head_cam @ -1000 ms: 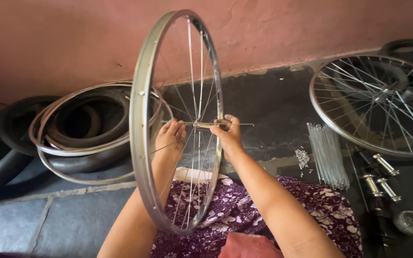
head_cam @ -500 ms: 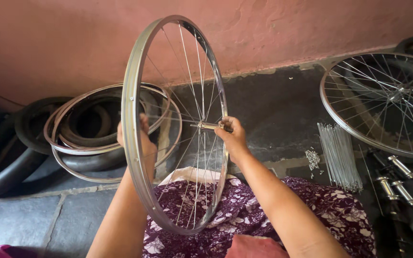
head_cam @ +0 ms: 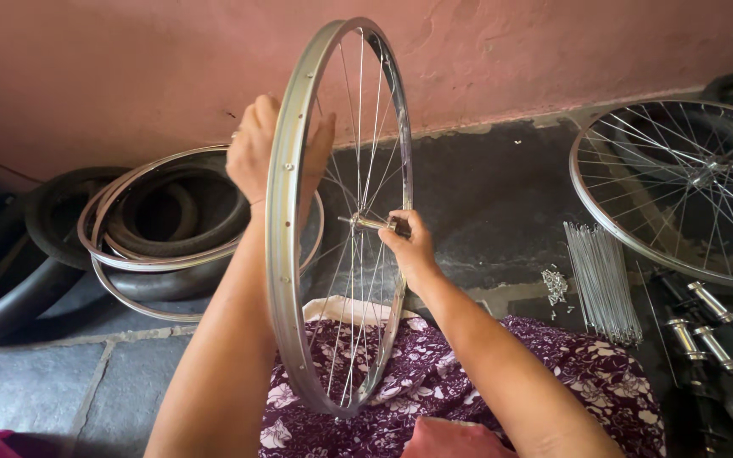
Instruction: The person assembles a bicycle wheel by inserting spokes through the hub and into the rim. They repeatedly pick up spokes, thread them through the hub, and secure them into the rim holes while rotating the wheel to access different positions.
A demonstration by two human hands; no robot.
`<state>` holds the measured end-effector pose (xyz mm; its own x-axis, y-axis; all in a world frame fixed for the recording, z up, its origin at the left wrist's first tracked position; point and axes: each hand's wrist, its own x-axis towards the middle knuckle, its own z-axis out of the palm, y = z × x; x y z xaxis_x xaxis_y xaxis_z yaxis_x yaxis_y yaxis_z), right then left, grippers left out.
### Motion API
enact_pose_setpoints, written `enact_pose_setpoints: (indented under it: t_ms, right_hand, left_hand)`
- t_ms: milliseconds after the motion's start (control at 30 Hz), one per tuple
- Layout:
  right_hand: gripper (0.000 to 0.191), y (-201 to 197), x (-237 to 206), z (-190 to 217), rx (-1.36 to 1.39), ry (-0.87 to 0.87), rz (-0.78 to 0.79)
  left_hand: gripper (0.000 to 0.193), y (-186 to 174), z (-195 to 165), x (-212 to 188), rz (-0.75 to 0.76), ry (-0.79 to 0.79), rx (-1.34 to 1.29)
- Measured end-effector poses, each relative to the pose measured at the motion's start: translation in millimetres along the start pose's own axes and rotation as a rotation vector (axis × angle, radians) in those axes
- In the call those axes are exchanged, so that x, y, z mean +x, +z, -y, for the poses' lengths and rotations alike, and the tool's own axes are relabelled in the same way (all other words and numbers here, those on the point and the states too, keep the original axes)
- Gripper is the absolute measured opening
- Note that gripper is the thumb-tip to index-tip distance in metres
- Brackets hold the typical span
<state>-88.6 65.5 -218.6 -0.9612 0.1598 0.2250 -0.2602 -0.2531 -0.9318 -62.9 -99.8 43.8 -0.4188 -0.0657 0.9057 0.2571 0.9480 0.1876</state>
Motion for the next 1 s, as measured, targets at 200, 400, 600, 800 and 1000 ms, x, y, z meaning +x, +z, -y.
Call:
enact_pose_setpoints:
  t_ms: [200, 400, 600, 800, 1000]
  right_hand:
    - [0.036, -5.1, -1.1, 5.8, 0.007, 0.037, 0.004]
    - [0.035, -7.1, -6.6, 14.3, -0.049, 0.006, -0.004]
    - [0.041, -6.7, 3.5, 35.8, -0.753, -0.761, -0.03]
    - [0.014, -12.8, 9.1, 33.9, -0.741, -0.781, -0.03]
    - [0.017, -12.0, 8.2, 19.3, -0.609, -0.803, 0.04]
  left_hand:
    - [0.025, 41.7, 12.1, -14.3, 0.234, -0.215, -0.98]
    - [0.022, 50.6, 40.0, 0.9, 0.815, -0.584, -1.898]
    - [0.037, -7.9, 33.0, -37.8, 0.658, -0.54, -1.387]
    - [0.044, -80.8, 22.2, -96.4, 0.581, -0.383, -1.198]
    - [0.077, -133.5, -2.4, -140.2, 0.481, -0.386, -0.967]
